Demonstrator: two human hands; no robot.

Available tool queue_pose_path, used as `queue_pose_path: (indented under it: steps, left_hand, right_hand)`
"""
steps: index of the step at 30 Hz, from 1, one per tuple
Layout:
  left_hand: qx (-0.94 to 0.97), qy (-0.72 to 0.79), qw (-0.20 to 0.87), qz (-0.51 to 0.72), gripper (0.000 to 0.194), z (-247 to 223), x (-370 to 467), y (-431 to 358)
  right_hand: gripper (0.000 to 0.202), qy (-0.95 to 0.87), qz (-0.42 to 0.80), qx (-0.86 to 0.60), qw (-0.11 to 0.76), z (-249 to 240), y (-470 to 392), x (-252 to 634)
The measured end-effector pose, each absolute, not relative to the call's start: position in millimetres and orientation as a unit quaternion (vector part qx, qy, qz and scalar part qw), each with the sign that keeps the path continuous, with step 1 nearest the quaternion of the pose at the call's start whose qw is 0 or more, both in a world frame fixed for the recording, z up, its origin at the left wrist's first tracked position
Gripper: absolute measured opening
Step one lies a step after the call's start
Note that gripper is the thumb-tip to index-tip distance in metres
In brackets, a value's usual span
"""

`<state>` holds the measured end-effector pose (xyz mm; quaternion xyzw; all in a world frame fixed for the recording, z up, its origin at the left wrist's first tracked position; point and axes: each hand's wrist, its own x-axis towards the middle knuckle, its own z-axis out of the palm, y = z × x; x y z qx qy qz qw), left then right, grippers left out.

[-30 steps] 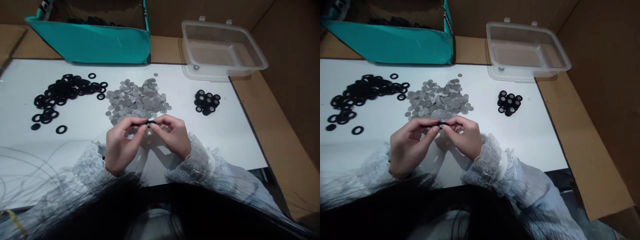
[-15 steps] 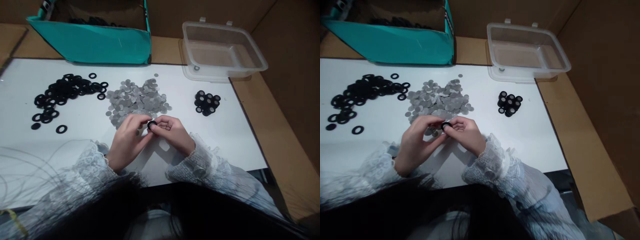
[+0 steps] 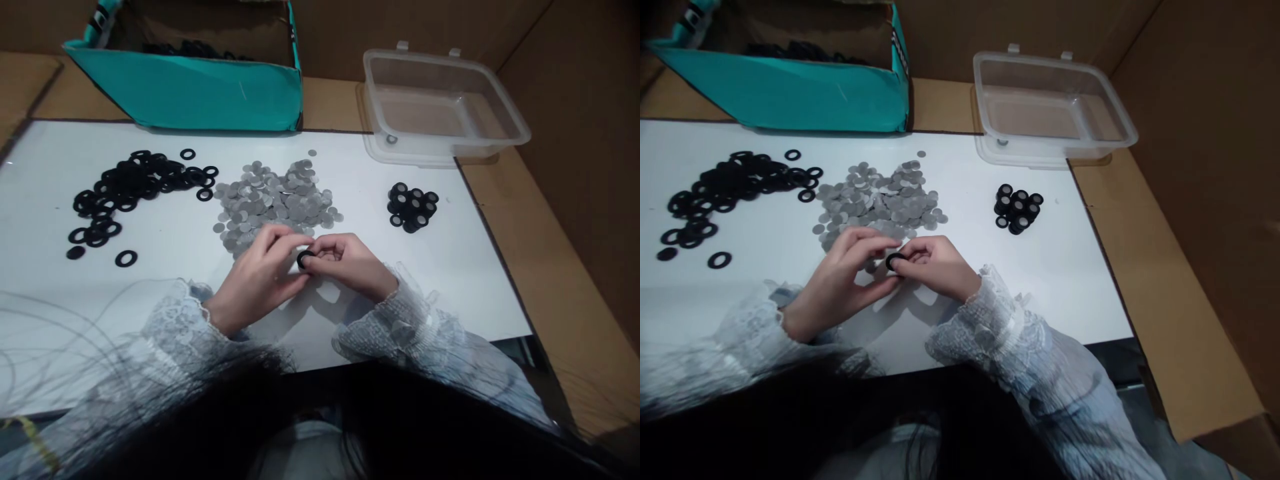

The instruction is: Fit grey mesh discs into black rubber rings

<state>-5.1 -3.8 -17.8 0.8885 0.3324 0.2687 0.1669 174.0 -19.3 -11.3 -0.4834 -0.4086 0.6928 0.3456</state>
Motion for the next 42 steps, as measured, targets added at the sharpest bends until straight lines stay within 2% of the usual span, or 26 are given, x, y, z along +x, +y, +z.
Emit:
queue_pose_path:
  steps: [5,12,16,19,24,28,32,38,42]
  left_hand:
    - [0.888,0.341,0.160,0.264,0.016,-18,-5,-5]
    - [0.906,0.287,0.216,0.225,0.031,-17,-8,-3]
    - [0.898,0.311,0.183,0.250,0.020,-20,-5,-4]
    - [0.899,0.289,0.205,0.256,0.017,-14,-5,-4]
    - [0.900,0.246,0.292,0.211,0.029,-7,-8,-1]
    - [0.892,0.292,0.271,0.215,0.023,-13,-9,0]
    - [0.897,0.275,0.258,0.233,0.019,-14,-11,1]
    - [0.898,0.229,0.334,0.170,0.023,-4,-13,3]
    - [0.890,0.281,0.300,0.198,0.022,-10,-9,-1]
  right_hand:
    - [0.014,-0.416,0.708,-0.471,0.323,-12,-18,177]
    - [0.014,-0.443,0.720,-0.460,0.270,-7,-15,183]
    - [0.022,-0.443,0.724,-0.454,0.272,-6,-14,182]
    - [0.026,-0.441,0.733,-0.443,0.269,-7,-14,182]
    - [0.020,-0.462,0.732,-0.432,0.253,-12,-13,185]
    - [0.013,-0.477,0.718,-0.437,0.256,-13,-12,186]
    - [0.019,-0.484,0.721,-0.433,0.241,-13,-10,189]
    - [0.014,-0.515,0.729,-0.411,0.185,-14,-7,195]
    - [0.009,-0.524,0.705,-0.425,0.221,-13,-7,195]
